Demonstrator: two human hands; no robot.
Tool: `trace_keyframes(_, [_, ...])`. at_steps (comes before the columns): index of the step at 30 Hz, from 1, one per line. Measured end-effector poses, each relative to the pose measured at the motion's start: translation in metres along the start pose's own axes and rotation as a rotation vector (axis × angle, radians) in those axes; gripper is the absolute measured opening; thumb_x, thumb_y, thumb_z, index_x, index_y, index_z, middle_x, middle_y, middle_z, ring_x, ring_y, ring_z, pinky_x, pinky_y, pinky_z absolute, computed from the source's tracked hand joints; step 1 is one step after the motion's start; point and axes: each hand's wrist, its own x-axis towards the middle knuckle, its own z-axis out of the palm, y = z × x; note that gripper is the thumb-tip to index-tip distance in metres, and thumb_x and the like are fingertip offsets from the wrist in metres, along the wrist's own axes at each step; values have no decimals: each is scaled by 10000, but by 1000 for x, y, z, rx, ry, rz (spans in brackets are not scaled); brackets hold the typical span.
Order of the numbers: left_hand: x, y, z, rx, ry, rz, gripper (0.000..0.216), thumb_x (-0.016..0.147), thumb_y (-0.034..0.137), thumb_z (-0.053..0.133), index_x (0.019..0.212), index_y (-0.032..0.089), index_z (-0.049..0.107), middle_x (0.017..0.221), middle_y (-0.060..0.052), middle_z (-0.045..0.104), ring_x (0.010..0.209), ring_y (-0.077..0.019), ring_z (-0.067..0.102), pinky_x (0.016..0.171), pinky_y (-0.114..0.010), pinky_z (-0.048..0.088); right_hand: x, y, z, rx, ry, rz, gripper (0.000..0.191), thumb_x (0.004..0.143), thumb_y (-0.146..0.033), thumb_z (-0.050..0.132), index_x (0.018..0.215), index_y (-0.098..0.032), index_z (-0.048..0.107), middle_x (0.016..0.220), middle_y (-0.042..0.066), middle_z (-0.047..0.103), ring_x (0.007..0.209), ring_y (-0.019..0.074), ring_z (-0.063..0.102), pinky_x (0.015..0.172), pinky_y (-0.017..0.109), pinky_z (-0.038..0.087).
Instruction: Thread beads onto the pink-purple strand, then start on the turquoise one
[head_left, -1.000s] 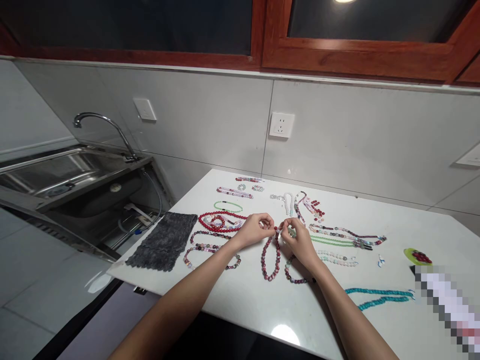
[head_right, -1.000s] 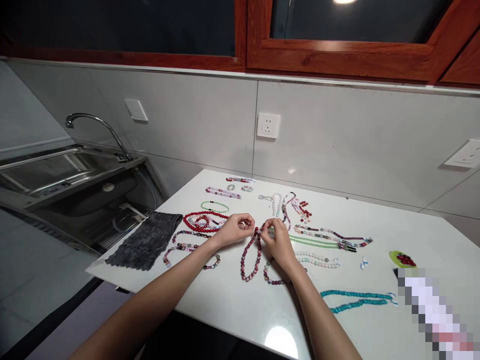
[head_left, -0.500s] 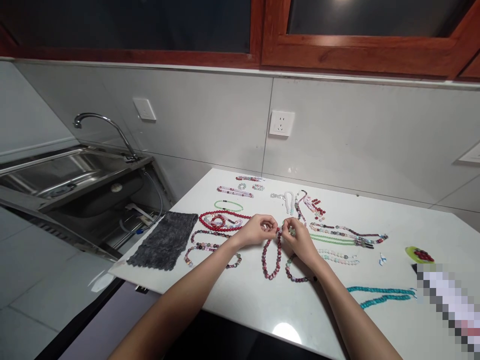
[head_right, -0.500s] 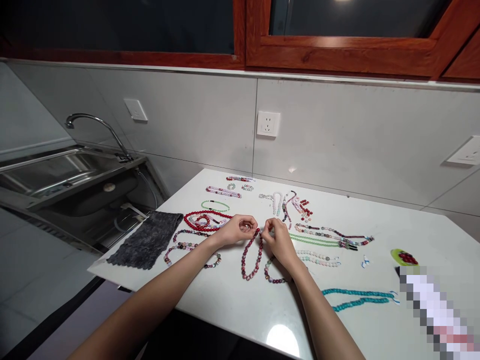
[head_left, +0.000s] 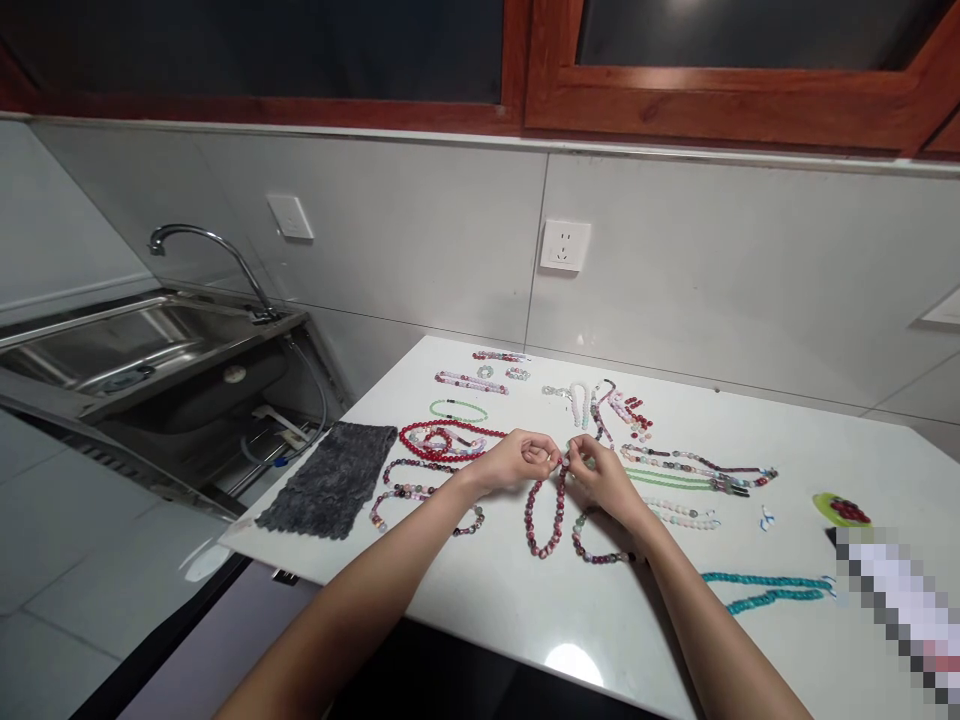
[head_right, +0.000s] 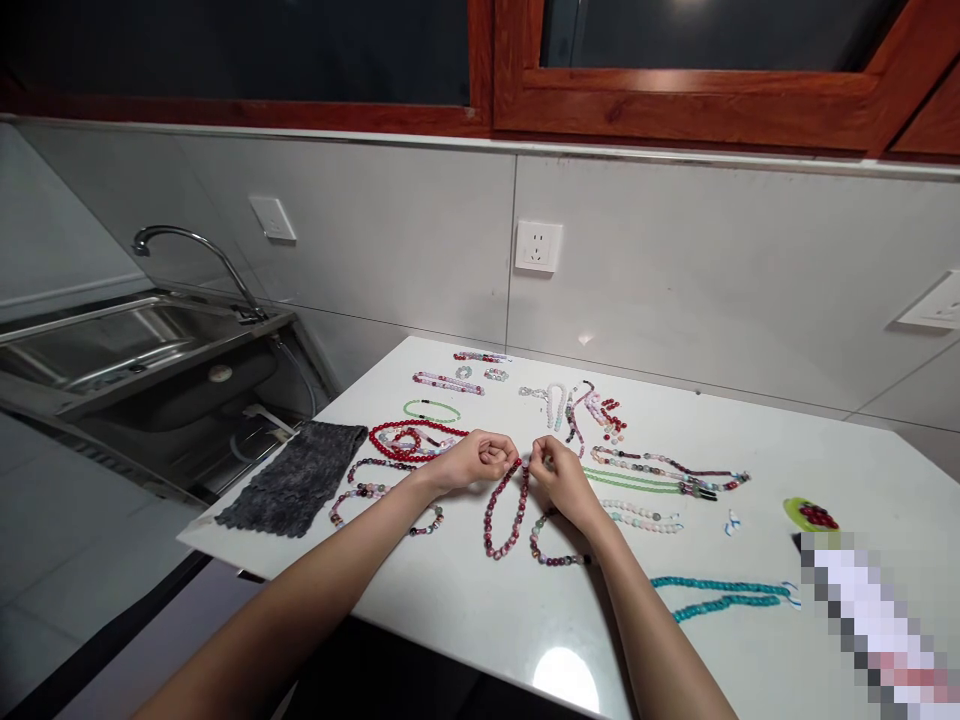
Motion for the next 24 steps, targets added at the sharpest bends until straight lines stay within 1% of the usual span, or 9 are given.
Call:
trace_keyframes(2, [0,0,0,-11,-20,-12,155,704,268,606,769,130,579,597,60,285,546,-64,203,522,-232,156,0,2,-1,-4,-9,5,145,839,-326,463,759,-206,475,687,-22,459,614,131,369,574,261,295])
trace_keyframes(7, [1,-4,0,-35,-47,-21,182,697,293,642,747,132,572,617,41,363,556,-69,261,531,-239,164,1,6,-2,-27,-25,9,118,842,-306,465,775,-210,482,692,-29,469,607,130,374,584,262,298])
trace_keyframes(12, [0,-2,2,-105,-82,-54,231,657,306,687,721,129,552,627,31,415,551,-69,284,526,-239,193,2,10,-2,-40,-24,-7,104,848,-287,457,784,-209,482,709,-25,482,621,131,387,596,262,305])
trace_keyframes(17, [1,-2,2,-185,-141,-92,264,647,329,694,698,130,529,578,54,364,522,-62,249,507,-237,184,3,11,-2,-30,-34,0,105,861,-281,440,786,-211,461,703,-31,461,620,127,377,595,257,305])
trace_keyframes(24, [3,-12,0,-291,-210,-146,340,640,408,713,741,141,528,567,67,335,484,-60,256,461,-229,201,3,13,-2,-51,-24,10,90,839,-280,452,777,-215,456,693,-35,465,603,125,375,585,254,313])
